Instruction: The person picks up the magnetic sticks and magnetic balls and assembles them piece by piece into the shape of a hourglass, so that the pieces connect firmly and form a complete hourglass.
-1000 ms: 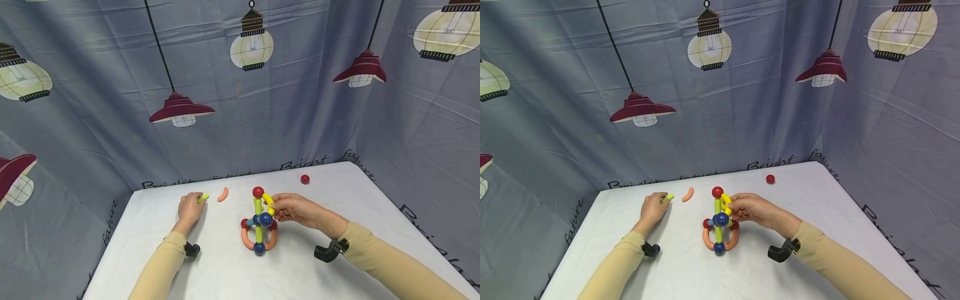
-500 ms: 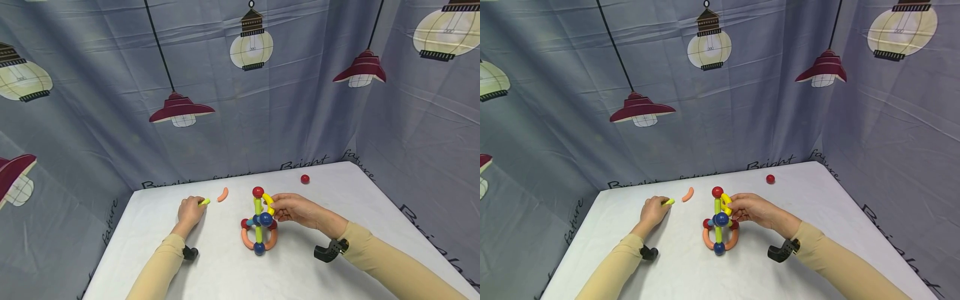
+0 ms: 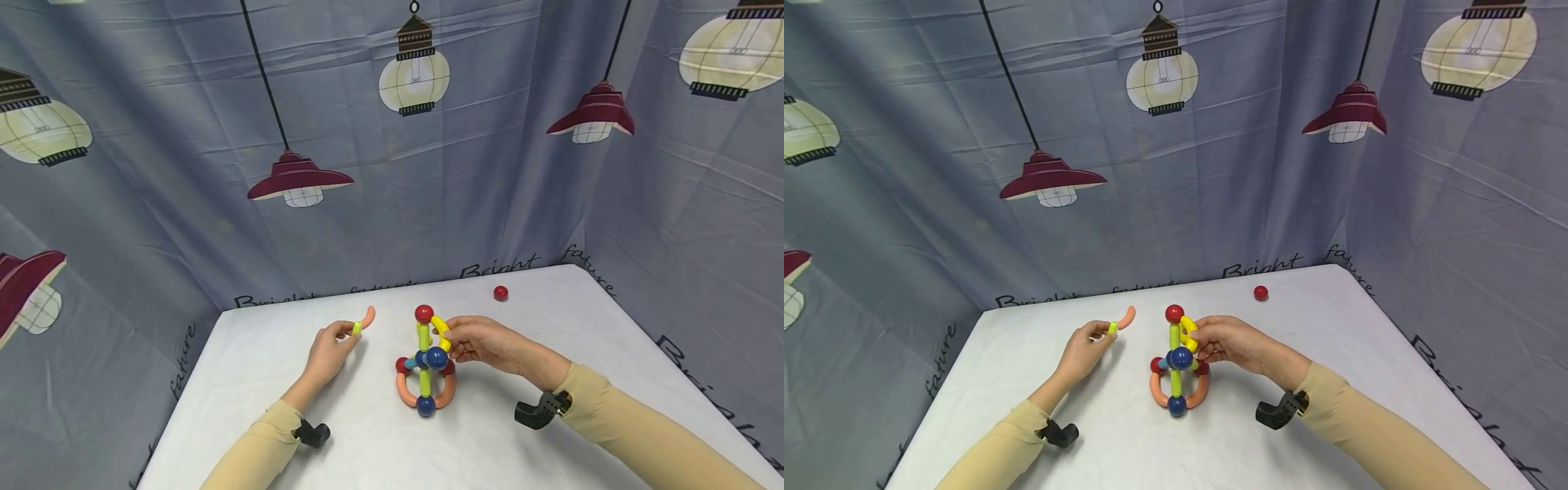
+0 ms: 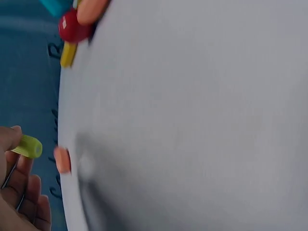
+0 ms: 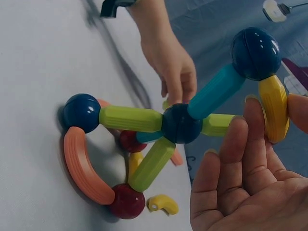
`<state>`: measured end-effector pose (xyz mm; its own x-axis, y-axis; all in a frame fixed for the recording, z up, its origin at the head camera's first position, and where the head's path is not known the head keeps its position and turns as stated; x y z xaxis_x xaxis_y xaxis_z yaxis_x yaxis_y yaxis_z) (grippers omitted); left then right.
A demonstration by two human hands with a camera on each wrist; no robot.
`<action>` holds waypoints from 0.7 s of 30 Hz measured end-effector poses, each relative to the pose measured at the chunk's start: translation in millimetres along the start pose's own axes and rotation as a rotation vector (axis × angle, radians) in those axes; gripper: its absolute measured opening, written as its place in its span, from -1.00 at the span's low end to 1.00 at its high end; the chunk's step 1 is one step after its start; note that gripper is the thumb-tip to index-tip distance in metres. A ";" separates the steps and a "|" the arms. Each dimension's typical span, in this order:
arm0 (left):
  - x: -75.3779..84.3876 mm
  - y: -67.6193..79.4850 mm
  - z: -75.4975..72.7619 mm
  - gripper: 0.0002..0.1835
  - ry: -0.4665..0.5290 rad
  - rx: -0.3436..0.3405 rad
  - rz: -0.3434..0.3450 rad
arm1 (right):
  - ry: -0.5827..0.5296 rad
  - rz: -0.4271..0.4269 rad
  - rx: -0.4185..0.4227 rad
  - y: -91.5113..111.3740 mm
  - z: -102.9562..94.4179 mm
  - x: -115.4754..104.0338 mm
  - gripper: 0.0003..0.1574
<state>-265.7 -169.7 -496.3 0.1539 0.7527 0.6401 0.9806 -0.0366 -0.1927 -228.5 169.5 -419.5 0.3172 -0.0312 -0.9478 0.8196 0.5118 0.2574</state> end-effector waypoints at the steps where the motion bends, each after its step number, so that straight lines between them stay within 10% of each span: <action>1: 4.8 2.5 1.1 -0.69 0.048 -0.015 -0.001 | -0.001 0.002 0.000 0.0 -0.1 0.1 -0.52; 11: 52.4 27.0 11.6 -0.68 0.443 -0.186 0.059 | 0.001 -0.004 -0.011 -0.4 -1.0 1.1 -0.56; 21: 76.8 44.5 15.7 -0.71 0.548 -0.222 0.127 | -0.005 -0.018 -0.002 -2.0 -5.0 4.2 -0.58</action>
<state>-212.2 -103.2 -467.5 0.2535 0.2873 0.9237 0.9433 -0.2850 -0.1702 -231.2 172.6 -424.9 0.3045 -0.0450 -0.9515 0.8245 0.5127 0.2396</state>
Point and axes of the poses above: each hand's wrist, its own y-axis away from the middle knuckle, its own z-axis out of the palm, x = y × z, the point moved 1 cm from there along -y, towards the middle knuckle, and after that the axes turned 8 degrees about -y, right-handed, at the moved point
